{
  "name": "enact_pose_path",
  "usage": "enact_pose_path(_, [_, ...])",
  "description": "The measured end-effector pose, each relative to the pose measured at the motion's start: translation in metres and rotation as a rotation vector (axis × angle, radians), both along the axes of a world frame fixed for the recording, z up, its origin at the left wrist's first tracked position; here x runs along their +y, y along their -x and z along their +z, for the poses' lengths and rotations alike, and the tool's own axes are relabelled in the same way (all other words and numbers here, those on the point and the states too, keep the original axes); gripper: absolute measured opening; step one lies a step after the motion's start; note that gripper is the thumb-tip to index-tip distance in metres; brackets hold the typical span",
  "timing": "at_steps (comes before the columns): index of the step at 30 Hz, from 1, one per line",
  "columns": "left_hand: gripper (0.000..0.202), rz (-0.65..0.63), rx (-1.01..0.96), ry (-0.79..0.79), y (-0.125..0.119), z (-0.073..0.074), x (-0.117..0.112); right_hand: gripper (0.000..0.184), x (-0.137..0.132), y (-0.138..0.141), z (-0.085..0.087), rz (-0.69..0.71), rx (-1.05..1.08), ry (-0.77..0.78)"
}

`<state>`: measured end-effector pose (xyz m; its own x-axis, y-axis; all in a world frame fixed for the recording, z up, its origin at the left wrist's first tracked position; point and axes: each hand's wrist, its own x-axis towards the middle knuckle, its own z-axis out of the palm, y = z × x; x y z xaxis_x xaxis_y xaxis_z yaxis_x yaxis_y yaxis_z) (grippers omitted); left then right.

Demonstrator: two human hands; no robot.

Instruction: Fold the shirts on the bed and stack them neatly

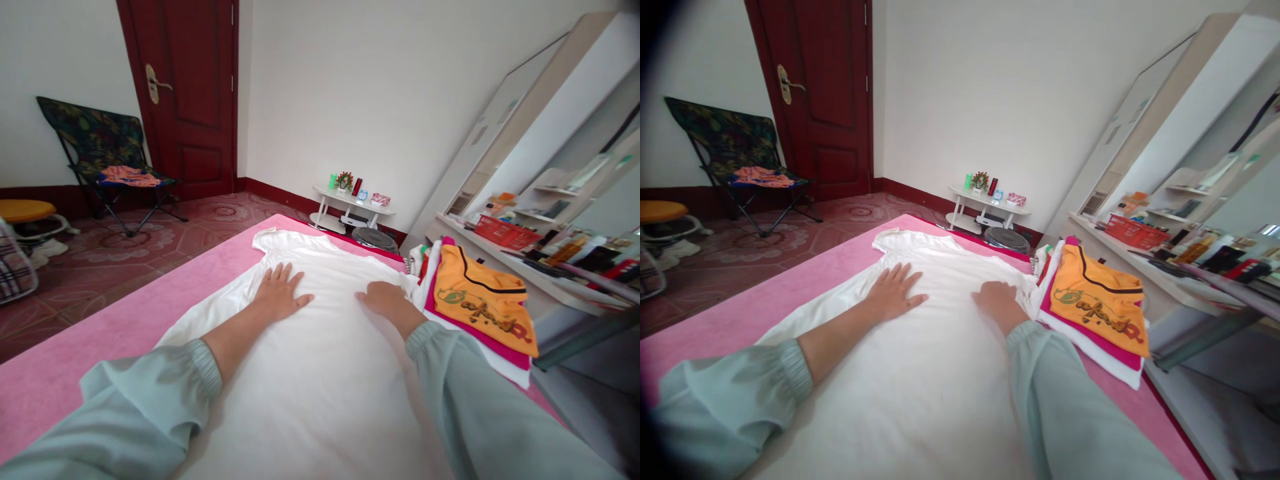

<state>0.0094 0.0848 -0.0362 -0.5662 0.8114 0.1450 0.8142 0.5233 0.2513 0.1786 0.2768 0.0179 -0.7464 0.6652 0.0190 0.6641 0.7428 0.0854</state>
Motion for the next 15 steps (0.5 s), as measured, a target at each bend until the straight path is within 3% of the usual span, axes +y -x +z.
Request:
enact_pose_path(3, [0.083, -0.007, -0.004, -0.009, 0.001, 0.000, -0.001, 0.054, -0.005, 0.016, -0.004, 0.173, 0.124, -0.014])
enact_pose_path(5, [0.084, -0.016, -0.004, -0.011, 0.001, 0.000, -0.001, 0.056, 0.003, 0.016, -0.019, 0.113, 0.145, 0.039])
enact_pose_path(7, [0.085, -0.019, -0.003, -0.008, 0.002, 0.001, -0.002, 0.061, 0.015, 0.012, -0.032, -0.034, 0.112, 0.109])
enact_pose_path(11, [0.084, -0.020, 0.002, -0.003, 0.001, 0.004, -0.004, 0.071, 0.015, 0.013, -0.038, -0.206, 0.096, 0.162])
enact_pose_path(13, [0.082, -0.018, -0.009, -0.016, 0.001, 0.004, -0.004, 0.073, -0.001, 0.013, -0.038, -0.206, 0.121, 0.134])
enact_pose_path(15, [0.077, -0.014, -0.045, -0.083, 0.001, 0.004, -0.003, 0.069, -0.020, 0.009, -0.040, -0.110, 0.169, 0.098])
